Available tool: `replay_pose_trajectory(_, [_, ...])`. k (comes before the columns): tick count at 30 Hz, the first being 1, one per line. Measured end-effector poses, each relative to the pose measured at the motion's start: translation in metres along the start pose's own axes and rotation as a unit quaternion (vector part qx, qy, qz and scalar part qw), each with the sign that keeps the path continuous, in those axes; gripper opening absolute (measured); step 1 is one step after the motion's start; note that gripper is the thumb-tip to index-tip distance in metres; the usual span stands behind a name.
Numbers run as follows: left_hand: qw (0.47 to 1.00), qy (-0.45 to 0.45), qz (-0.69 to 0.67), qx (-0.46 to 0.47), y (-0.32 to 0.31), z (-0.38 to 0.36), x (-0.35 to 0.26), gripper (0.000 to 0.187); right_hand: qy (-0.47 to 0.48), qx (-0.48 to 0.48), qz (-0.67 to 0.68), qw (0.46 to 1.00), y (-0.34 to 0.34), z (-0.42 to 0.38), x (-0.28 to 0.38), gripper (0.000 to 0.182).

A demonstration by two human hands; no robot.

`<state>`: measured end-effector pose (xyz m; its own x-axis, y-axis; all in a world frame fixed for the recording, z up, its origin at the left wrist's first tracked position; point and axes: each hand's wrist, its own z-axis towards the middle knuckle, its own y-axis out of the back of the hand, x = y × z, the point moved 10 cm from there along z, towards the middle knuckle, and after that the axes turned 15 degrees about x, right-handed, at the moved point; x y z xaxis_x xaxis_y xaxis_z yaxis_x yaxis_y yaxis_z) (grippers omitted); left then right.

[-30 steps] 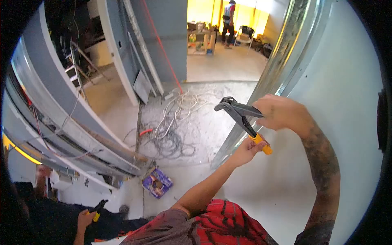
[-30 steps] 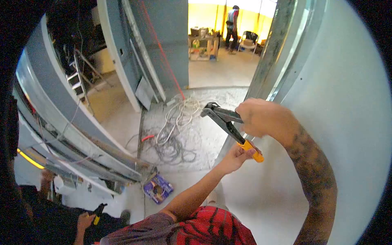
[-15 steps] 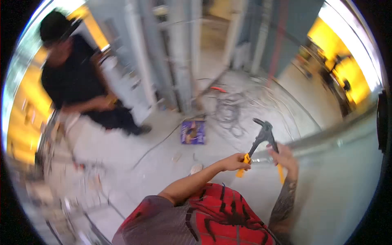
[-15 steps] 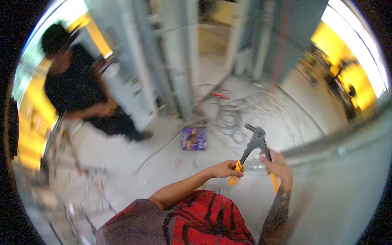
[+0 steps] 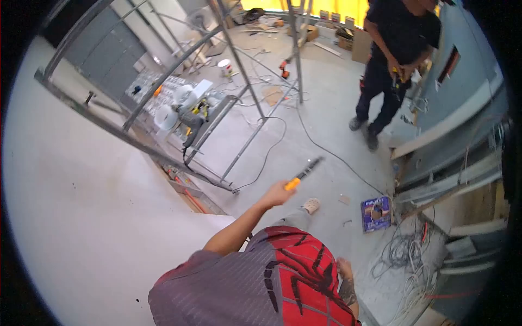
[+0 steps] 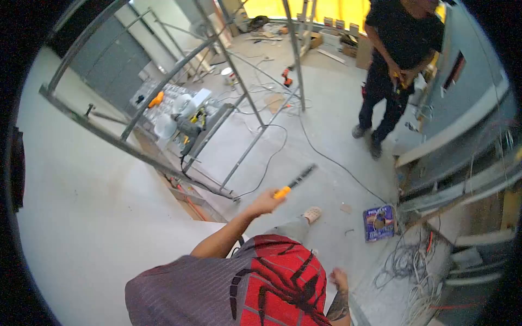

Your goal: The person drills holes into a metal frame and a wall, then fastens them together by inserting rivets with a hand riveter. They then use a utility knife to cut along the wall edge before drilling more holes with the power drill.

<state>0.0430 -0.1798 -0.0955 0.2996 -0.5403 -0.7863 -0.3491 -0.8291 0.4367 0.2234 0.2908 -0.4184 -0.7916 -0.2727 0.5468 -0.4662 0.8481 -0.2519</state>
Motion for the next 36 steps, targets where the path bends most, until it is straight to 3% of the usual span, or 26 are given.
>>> replay_pose_trajectory(1, [0.999, 0.022, 0.013, -0.045, 0.037, -0.014, 0.023, 0.026, -0.045, 0.057, -0.042, 0.996, 0.001, 0.015, -0.037, 0.04])
replay_pose_trajectory(3, [0.989, 0.068, 0.04, -0.128, 0.105, -0.042, 0.063, 0.014, -0.068, 0.032, 0.02, 0.997, -0.023, -0.024, -0.047, 0.038])
replay_pose_trajectory(4, [0.957, 0.034, -0.227, -0.179, 0.131, -0.062, 0.071, 0.016, -0.101, 0.026, 0.022, 0.994, -0.018, -0.023, -0.071, 0.038])
replay_pose_trajectory(5, [0.853, -0.008, -0.475, -0.215, 0.149, -0.078, 0.074, 0.019, -0.131, 0.019, 0.027, 0.991, -0.014, -0.016, -0.091, 0.038])
replay_pose_trajectory(6, [0.852, -0.008, -0.476, -0.218, 0.172, -0.081, 0.08, 0.019, -0.131, 0.019, 0.024, 0.991, -0.017, -0.011, -0.086, 0.038])
replay_pose_trajectory(8, [0.772, -0.119, -0.55, -0.297, 0.236, -0.09, 0.089, 0.026, -0.16, -0.05, 0.08, 0.983, -0.019, -0.013, -0.076, 0.037])
replay_pose_trajectory(9, [0.751, -0.17, -0.569, -0.29, 0.267, -0.091, 0.09, 0.017, -0.158, -0.051, 0.082, 0.983, -0.024, -0.004, -0.062, 0.037])
replay_pose_trajectory(11, [0.729, -0.218, -0.573, -0.304, 0.326, -0.087, 0.097, 0.018, -0.177, -0.118, 0.143, 0.966, -0.021, 0.005, -0.03, 0.038])
replay_pose_trajectory(13, [0.725, -0.22, -0.577, -0.305, 0.375, -0.07, 0.1, 0.019, -0.187, -0.129, 0.113, 0.967, -0.041, 0.028, 0.004, 0.039])
replay_pose_trajectory(15, [0.718, -0.224, -0.582, -0.308, 0.424, -0.049, 0.11, 0.02, -0.097, -0.17, 0.16, 0.968, -0.064, 0.06, 0.076, 0.045])
replay_pose_trajectory(18, [0.705, -0.241, -0.602, -0.287, 0.49, -0.012, 0.138, 0.017, -0.028, -0.096, 0.056, 0.993, -0.111, 0.125, 0.178, 0.05])
replay_pose_trajectory(20, [0.656, -0.277, -0.641, -0.284, 0.536, 0.001, 0.156, 0.013, -0.012, -0.087, 0.007, 0.996, -0.144, 0.149, 0.243, 0.052])
replay_pose_trajectory(21, [0.658, -0.274, -0.642, -0.283, 0.558, 0.003, 0.16, 0.013, 0.049, -0.081, -0.022, 0.995, -0.168, 0.145, 0.291, 0.05])
replay_pose_trajectory(22, [0.667, -0.263, -0.623, -0.313, 0.584, -0.002, 0.166, 0.012, 0.109, -0.075, -0.051, 0.99, -0.19, 0.139, 0.33, 0.049])
replay_pose_trajectory(23, [0.676, -0.252, -0.602, -0.344, 0.609, -0.009, 0.173, 0.01, 0.108, -0.074, -0.049, 0.99, -0.204, 0.134, 0.346, 0.049])
replay_pose_trajectory(25, [0.776, -0.234, -0.419, -0.408, 0.664, -0.028, 0.19, 0.017, 0.143, -0.072, -0.039, 0.986, -0.224, 0.126, 0.372, 0.046])
replay_pose_trajectory(26, [0.826, -0.065, -0.3, -0.472, 0.69, -0.043, 0.199, 0.022, 0.14, -0.073, -0.036, 0.987, -0.226, 0.128, 0.367, 0.046])
replay_pose_trajectory(27, [0.836, 0.107, -0.165, -0.512, 0.714, -0.062, 0.2, 0.026, 0.111, -0.082, -0.042, 0.99, -0.226, 0.126, 0.355, 0.045])
replay_pose_trajectory(28, [0.837, 0.107, -0.165, -0.51, 0.727, -0.064, 0.206, 0.026, 0.081, -0.091, -0.048, 0.991, -0.222, 0.123, 0.338, 0.045])
replay_pose_trajectory(30, [0.848, 0.15, 0.011, -0.509, 0.753, -0.069, 0.199, 0.036, 0.008, -0.105, -0.016, 0.994, -0.198, 0.124, 0.271, 0.044])
replay_pose_trajectory(31, [0.849, 0.152, 0.013, -0.506, 0.766, -0.065, 0.22, 0.036, -0.019, -0.127, 0.012, 0.992, -0.185, 0.118, 0.232, 0.041])
replay_pose_trajectory(33, [0.815, 0.257, 0.211, -0.474, 0.797, -0.045, 0.276, 0.044, -0.084, -0.146, 0.042, 0.985, -0.18, 0.094, 0.171, 0.035])
replay_pose_trajectory(34, [0.827, 0.314, 0.262, -0.387, 0.806, -0.029, 0.303, 0.049, -0.119, -0.145, 0.044, 0.981, -0.183, 0.074, 0.152, 0.033])
replay_pose_trajectory(36, [0.827, 0.328, 0.242, -0.387, 0.819, -0.013, 0.368, 0.048, -0.198, -0.148, 0.067, 0.967, -0.185, 0.046, 0.113, 0.032])
